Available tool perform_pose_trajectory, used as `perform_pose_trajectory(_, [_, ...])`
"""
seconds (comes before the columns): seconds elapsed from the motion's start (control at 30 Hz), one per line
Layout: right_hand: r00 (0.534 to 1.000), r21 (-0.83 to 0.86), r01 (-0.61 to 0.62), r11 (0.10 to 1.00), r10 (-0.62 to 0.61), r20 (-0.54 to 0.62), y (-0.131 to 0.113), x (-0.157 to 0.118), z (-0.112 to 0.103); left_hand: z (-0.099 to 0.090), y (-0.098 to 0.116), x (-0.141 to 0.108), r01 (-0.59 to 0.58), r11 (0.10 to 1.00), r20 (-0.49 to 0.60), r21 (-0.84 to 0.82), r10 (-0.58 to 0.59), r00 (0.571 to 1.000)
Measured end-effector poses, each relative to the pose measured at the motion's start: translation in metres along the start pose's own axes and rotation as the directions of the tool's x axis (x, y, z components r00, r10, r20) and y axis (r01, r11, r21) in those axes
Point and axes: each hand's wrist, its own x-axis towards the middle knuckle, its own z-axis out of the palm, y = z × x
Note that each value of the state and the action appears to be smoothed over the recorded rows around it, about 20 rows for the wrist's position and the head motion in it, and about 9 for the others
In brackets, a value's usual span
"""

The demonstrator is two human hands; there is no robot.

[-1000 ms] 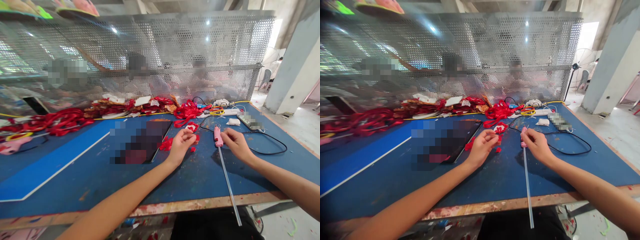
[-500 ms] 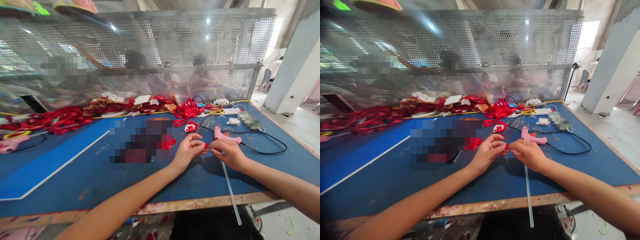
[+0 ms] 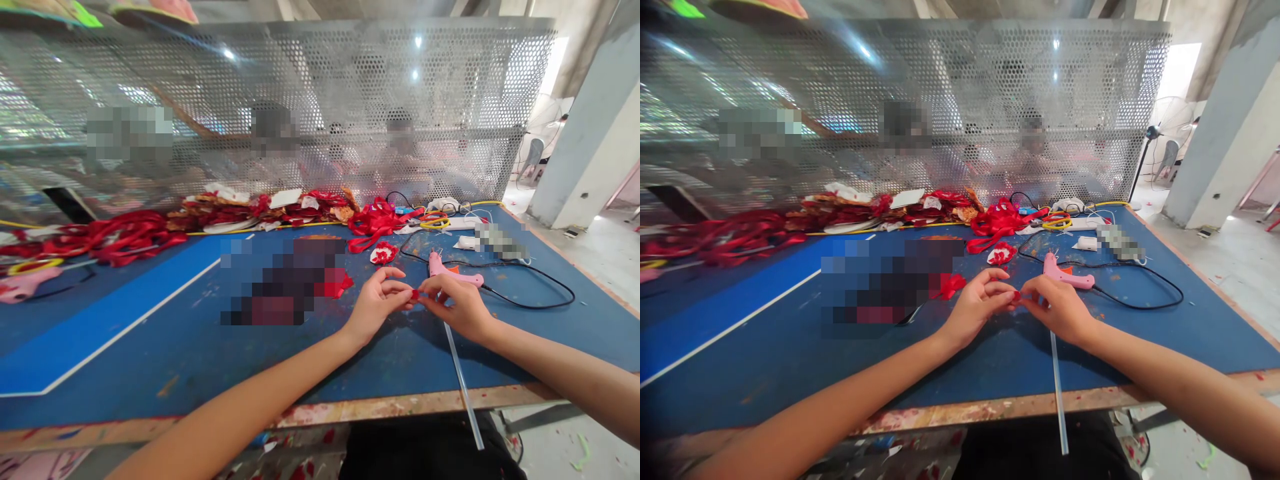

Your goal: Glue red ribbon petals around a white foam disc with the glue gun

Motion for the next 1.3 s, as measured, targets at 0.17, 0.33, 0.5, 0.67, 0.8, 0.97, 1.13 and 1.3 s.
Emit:
perform_pose_trajectory(0.17, [0.998,0.035,-0.062,0.997,0.061,0.019,-0.0019,0.0008,-0.0012,0.0004,0.0003,-0.0007,-0.007,0.999,0.004,0.041,0.007,1.0])
perform_pose_trajectory(0.33, [0.999,0.05,-0.054,0.997,0.054,-0.002,0.0021,0.0009,-0.0005,0.0009,-0.0006,-0.0018,0.003,0.999,0.025,0.054,-0.004,1.0])
perform_pose_trajectory(0.5, [0.999,0.069,-0.047,0.996,0.047,0.0,0.0023,0.0006,-0.0003,0.0001,-0.0012,-0.001,-0.017,0.998,0.041,0.062,0.015,0.999])
perform_pose_trajectory(0.67, [0.998,0.129,-0.059,0.99,0.062,-0.022,0.0014,-0.0006,-0.0006,-0.0021,-0.0015,0.0021,-0.138,0.98,0.08,0.145,0.128,0.989])
perform_pose_trajectory(0.8, [0.997,0.143,-0.063,0.988,0.067,-0.022,0.0024,-0.0015,-0.0005,-0.0022,-0.003,0.0004,-0.204,0.945,0.104,0.254,0.183,0.978])
perform_pose_trajectory(0.97, [0.999,0.144,-0.047,0.988,0.05,-0.015,0.001,-0.0009,-0.0009,-0.0022,-0.0033,-0.0035,-0.261,0.912,0.081,0.317,0.248,0.965])
perform_pose_trajectory(1.13, [1.0,0.149,-0.01,0.989,0.011,-0.005,-0.0001,-0.0007,-0.001,-0.0035,-0.0018,-0.0044,-0.299,0.879,0.086,0.37,0.288,0.954])
perform_pose_trajectory(1.3, [1.0,0.127,0.013,0.992,-0.014,0.004,0.0009,-0.0007,-0.0005,-0.0045,-0.0023,-0.0051,-0.333,0.847,0.121,0.414,0.311,0.943])
